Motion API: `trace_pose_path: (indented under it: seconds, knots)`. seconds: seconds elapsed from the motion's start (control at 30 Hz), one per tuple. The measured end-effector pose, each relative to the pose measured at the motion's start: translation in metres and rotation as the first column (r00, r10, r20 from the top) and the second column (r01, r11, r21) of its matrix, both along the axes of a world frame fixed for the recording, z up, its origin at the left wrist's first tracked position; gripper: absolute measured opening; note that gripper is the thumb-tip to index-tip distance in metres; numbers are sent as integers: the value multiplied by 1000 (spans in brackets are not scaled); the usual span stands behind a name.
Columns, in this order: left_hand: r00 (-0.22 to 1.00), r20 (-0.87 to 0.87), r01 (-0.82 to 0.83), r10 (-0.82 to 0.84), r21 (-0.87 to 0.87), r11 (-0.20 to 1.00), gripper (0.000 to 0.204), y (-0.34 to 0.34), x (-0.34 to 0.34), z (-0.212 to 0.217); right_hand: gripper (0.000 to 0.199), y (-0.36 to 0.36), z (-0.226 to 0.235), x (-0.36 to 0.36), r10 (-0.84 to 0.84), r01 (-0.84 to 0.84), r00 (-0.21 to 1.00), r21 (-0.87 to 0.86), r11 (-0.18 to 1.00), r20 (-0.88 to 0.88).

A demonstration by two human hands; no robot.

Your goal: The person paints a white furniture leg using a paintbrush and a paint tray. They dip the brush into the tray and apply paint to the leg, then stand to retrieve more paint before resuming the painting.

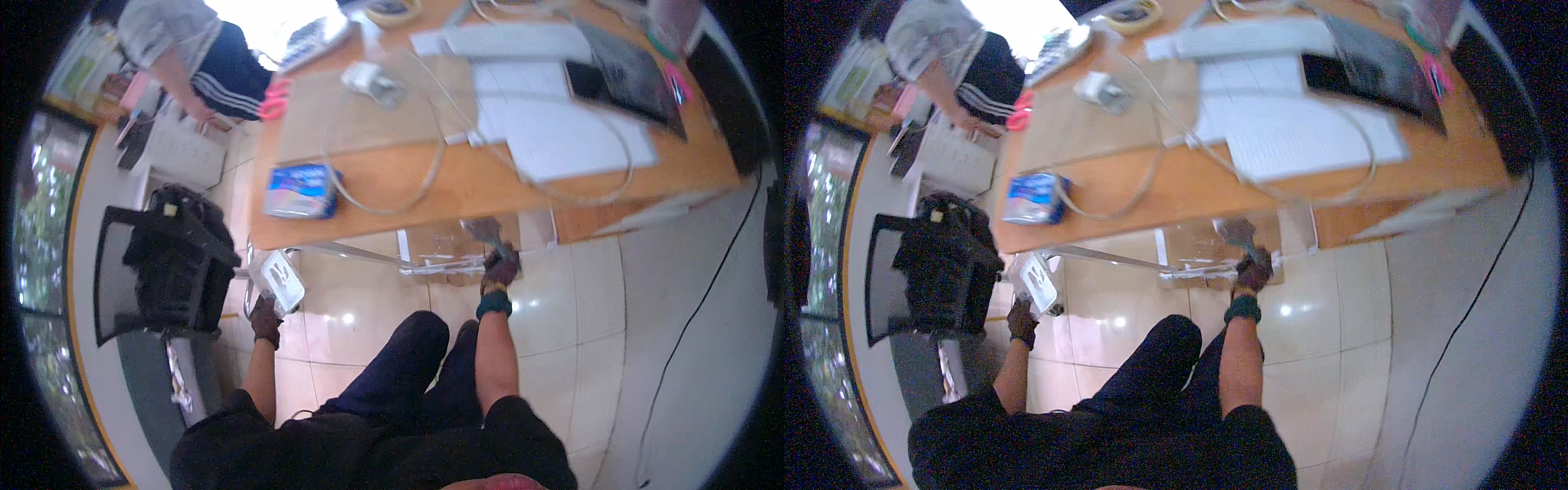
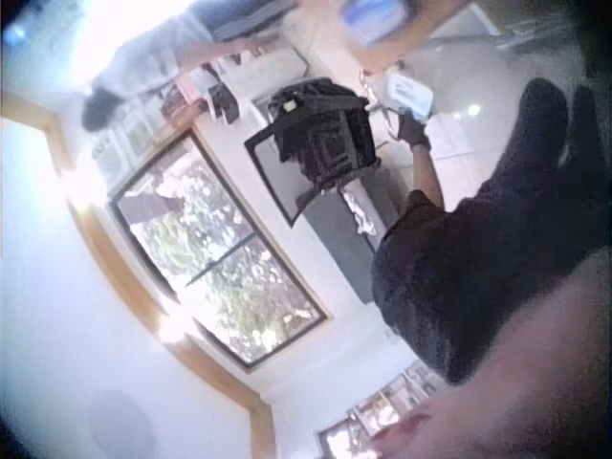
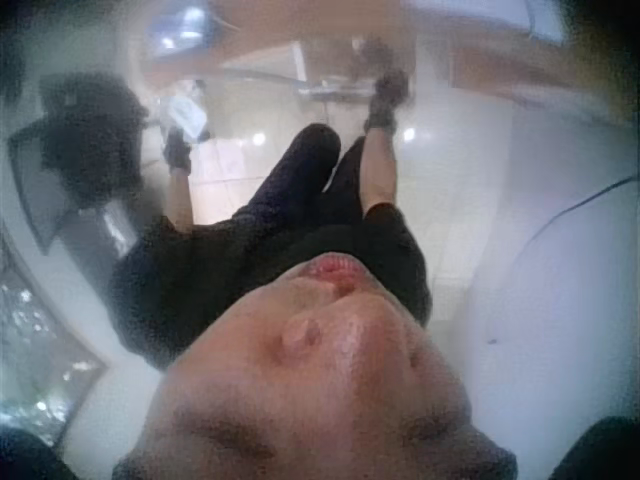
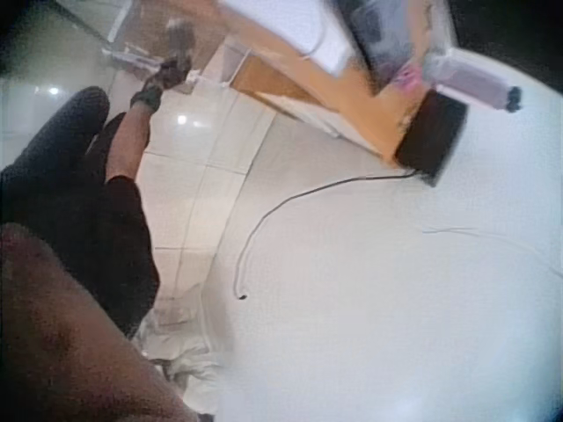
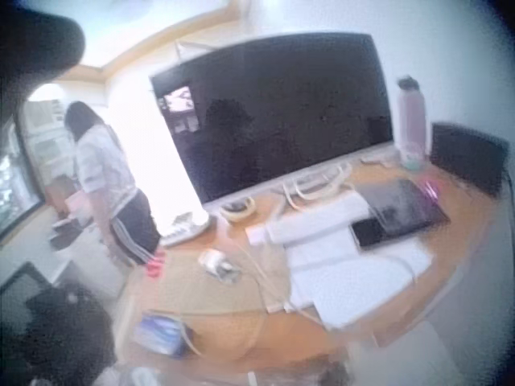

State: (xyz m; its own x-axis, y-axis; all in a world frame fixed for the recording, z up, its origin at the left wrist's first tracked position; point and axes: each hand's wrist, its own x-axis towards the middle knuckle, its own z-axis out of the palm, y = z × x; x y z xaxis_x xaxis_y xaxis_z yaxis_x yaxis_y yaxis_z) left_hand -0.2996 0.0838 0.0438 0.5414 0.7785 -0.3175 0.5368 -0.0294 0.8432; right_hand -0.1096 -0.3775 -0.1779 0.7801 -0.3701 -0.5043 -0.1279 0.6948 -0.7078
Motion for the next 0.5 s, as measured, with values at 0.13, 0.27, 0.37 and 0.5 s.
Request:
trace_pose_path:
  seconds: [0.13, 0.27, 0.37, 0.5]
  knots:
    - [991, -107, -80, 78, -18, 997, 44, 14, -27, 78, 17, 10, 91, -67, -179, 238, 943, 193, 952, -279]
    - [991, -129, -37, 38, 12, 999, 45, 10, -5, 157, 23, -2, 143, -121, -85, 120, 961, 120, 985, -262]
    - [992, 19, -123, 126, -117, 986, 45, 19, -4, 180, 25, 2, 187, -144, -58, 42, 937, -51, 998, -345]
    - [965, -206, 210, -161, 241, 948, 38, 66, -4, 167, 20, -1, 191, -191, -75, 48, 933, -85, 995, -353]
